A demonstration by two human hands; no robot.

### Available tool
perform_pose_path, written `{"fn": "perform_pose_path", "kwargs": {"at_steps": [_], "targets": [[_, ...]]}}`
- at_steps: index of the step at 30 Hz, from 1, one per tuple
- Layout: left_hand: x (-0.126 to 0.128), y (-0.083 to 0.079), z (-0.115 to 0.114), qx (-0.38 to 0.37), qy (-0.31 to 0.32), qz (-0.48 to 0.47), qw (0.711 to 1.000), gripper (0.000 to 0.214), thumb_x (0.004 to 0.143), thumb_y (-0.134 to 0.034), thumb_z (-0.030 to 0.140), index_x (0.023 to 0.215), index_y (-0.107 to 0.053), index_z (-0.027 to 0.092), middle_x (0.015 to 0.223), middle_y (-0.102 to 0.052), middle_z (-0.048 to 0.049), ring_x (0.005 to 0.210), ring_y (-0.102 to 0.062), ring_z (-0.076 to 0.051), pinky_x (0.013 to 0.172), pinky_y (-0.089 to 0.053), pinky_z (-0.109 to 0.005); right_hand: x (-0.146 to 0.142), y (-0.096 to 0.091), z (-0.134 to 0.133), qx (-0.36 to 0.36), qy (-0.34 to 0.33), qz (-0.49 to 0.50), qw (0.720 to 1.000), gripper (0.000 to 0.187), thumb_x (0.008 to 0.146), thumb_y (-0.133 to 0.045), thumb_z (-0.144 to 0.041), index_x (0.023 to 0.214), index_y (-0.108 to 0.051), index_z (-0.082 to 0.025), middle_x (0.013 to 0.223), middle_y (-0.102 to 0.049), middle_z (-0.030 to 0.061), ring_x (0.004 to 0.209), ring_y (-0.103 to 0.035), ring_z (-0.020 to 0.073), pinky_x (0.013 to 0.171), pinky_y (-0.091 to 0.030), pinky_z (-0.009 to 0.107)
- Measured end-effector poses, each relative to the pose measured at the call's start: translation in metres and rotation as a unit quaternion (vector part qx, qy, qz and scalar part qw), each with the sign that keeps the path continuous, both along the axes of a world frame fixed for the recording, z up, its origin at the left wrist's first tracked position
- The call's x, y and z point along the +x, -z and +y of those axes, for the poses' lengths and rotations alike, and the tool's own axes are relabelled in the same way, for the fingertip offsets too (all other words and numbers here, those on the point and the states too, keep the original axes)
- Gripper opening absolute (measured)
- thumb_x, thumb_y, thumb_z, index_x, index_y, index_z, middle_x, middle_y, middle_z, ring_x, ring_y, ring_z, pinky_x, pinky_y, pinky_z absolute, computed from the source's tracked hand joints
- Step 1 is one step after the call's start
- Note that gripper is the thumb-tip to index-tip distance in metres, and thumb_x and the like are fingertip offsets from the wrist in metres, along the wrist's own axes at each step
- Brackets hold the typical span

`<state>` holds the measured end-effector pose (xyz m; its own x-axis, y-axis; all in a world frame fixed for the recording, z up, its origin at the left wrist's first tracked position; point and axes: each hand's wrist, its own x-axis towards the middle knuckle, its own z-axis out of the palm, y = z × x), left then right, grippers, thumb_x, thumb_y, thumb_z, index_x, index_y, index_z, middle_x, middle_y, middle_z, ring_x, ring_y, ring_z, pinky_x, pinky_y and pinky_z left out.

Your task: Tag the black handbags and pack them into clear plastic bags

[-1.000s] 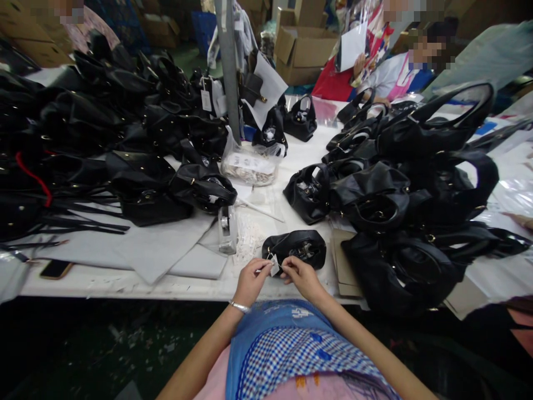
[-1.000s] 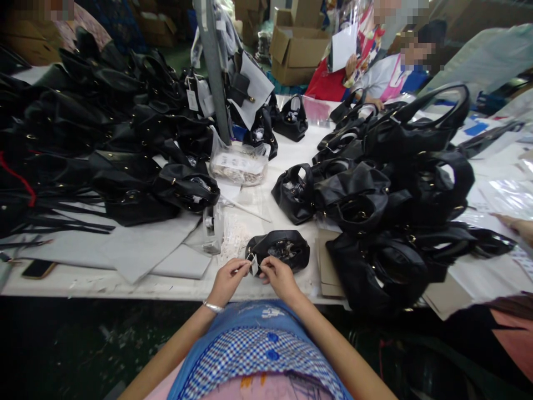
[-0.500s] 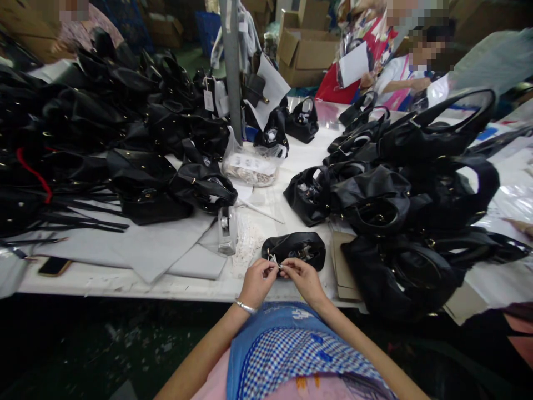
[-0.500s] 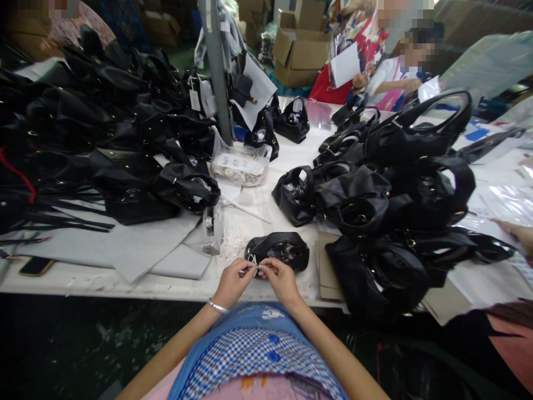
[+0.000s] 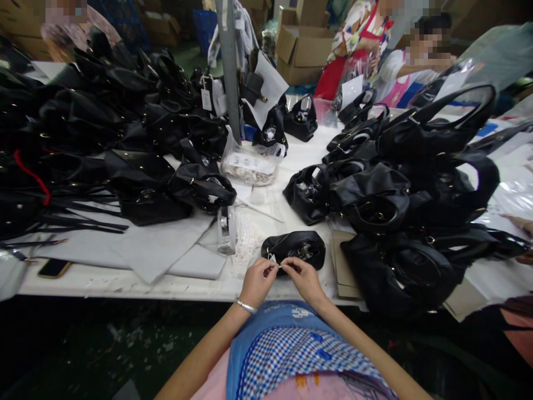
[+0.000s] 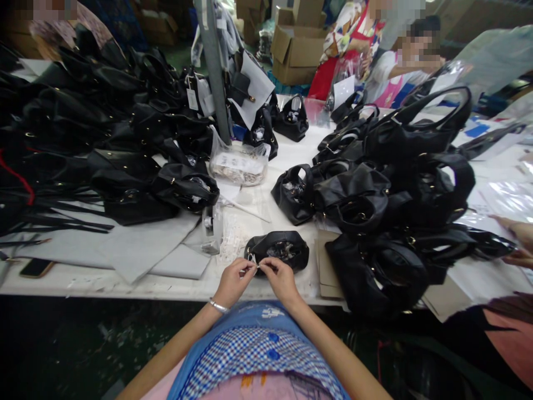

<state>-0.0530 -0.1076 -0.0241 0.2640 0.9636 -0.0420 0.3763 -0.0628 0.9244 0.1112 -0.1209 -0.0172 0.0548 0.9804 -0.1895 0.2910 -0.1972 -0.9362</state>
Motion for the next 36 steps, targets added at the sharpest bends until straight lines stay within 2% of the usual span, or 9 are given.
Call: {"fn": "perform_pose_path", "kwargs": {"at_steps": [4,9,16,20,24,27,30,33,36], "targets": [[0.001,0.001,0.001,0.0,-0.004,-0.002,1.0,0.018,0.088,-0.053,0.029,0.084,-0.069,0.02,0.085,-0.064,-0.0046,0.079,-0.061,-0.016,0.067,-0.051,-0.026,-0.003,-0.002,-0.001,-0.002,-0.009,0.011,1.0,0.021,0.083,-0.06,-0.038,0.084,-0.067,-0.018,0.085,-0.069,0.0044,0.081,-0.062,0.0187,0.075,-0.048,0.028],[0.004,0.002,-0.002,-0.016,-0.03,-0.012,0.999,0.019,0.087,-0.055,0.028,0.088,-0.072,0.02,0.088,-0.067,-0.006,0.082,-0.063,-0.018,0.069,-0.053,-0.027,-0.007,0.002,-0.003,-0.001,0.027,0.04,0.999,0.029,0.079,-0.065,-0.046,0.083,-0.063,-0.017,0.079,-0.066,0.0048,0.073,-0.06,0.0175,0.068,-0.049,0.027],[0.011,0.0,-0.012,-0.067,-0.026,-0.075,0.995,0.027,0.086,-0.054,0.022,0.106,-0.071,0.019,0.095,-0.067,-0.0083,0.087,-0.064,-0.018,0.071,-0.055,-0.028,-0.01,0.003,-0.002,0.018,0.052,0.038,0.998,0.026,0.081,-0.065,-0.043,0.083,-0.064,-0.017,0.077,-0.066,0.0045,0.072,-0.062,0.0175,0.066,-0.05,0.027],[0.005,0.002,-0.01,-0.085,-0.038,-0.091,0.992,0.028,0.085,-0.057,0.031,0.109,-0.069,0.019,0.107,-0.063,-0.0102,0.09,-0.063,-0.018,0.067,-0.056,-0.026,-0.011,-0.002,-0.002,0.02,0.045,0.038,0.998,0.025,0.081,-0.065,-0.041,0.084,-0.065,-0.017,0.078,-0.068,0.0048,0.072,-0.063,0.0175,0.066,-0.05,0.027],[0.0,0.02,-0.007,-0.074,-0.12,-0.038,0.989,0.05,0.076,-0.069,0.036,0.121,-0.054,0.021,0.12,-0.053,-0.0108,0.088,-0.062,-0.017,0.06,-0.054,-0.024,-0.011,-0.007,-0.006,0.035,0.038,0.007,0.999,0.021,0.083,-0.062,-0.038,0.085,-0.067,-0.017,0.081,-0.068,0.0056,0.075,-0.062,0.0182,0.068,-0.049,0.027],[0.006,0.04,-0.004,-0.053,-0.103,0.025,0.993,0.063,0.069,-0.075,0.033,0.124,-0.047,0.021,0.112,-0.056,-0.0084,0.085,-0.061,-0.017,0.066,-0.055,-0.028,-0.01,-0.008,-0.009,0.038,0.036,0.014,0.999,0.018,0.083,-0.062,-0.035,0.086,-0.067,-0.018,0.083,-0.068,0.005,0.077,-0.062,0.0182,0.07,-0.049,0.027],[0.013,0.051,0.0,-0.022,-0.089,0.052,0.994,0.064,0.071,-0.071,0.026,0.128,-0.043,0.02,0.107,-0.059,-0.0073,0.084,-0.062,-0.017,0.075,-0.055,-0.033,-0.009,-0.006,-0.013,0.035,0.014,0.034,0.999,0.017,0.083,-0.063,-0.035,0.086,-0.067,-0.019,0.084,-0.068,0.0036,0.078,-0.063,0.0178,0.072,-0.05,0.028],[0.009,0.047,0.003,-0.018,-0.084,0.044,0.995,0.055,0.079,-0.061,0.022,0.13,-0.042,0.021,0.106,-0.064,-0.0079,0.089,-0.065,-0.019,0.078,-0.055,-0.034,-0.005,0.0,-0.019,0.021,-0.002,0.047,0.999,0.018,0.083,-0.062,-0.036,0.087,-0.068,-0.019,0.084,-0.068,0.0028,0.079,-0.063,0.0172,0.073,-0.05,0.027],[-0.003,0.034,0.0,-0.049,-0.099,0.023,0.994,0.043,0.083,-0.055,0.025,0.126,-0.048,0.022,0.109,-0.066,-0.0096,0.096,-0.066,-0.022,0.077,-0.056,-0.034,0.004,0.011,-0.031,-0.051,-0.012,0.042,0.998,0.026,0.086,-0.056,-0.041,0.082,-0.068,-0.018,0.071,-0.066,0.0018,0.065,-0.062,0.0149,0.06,-0.05,0.024]]}}
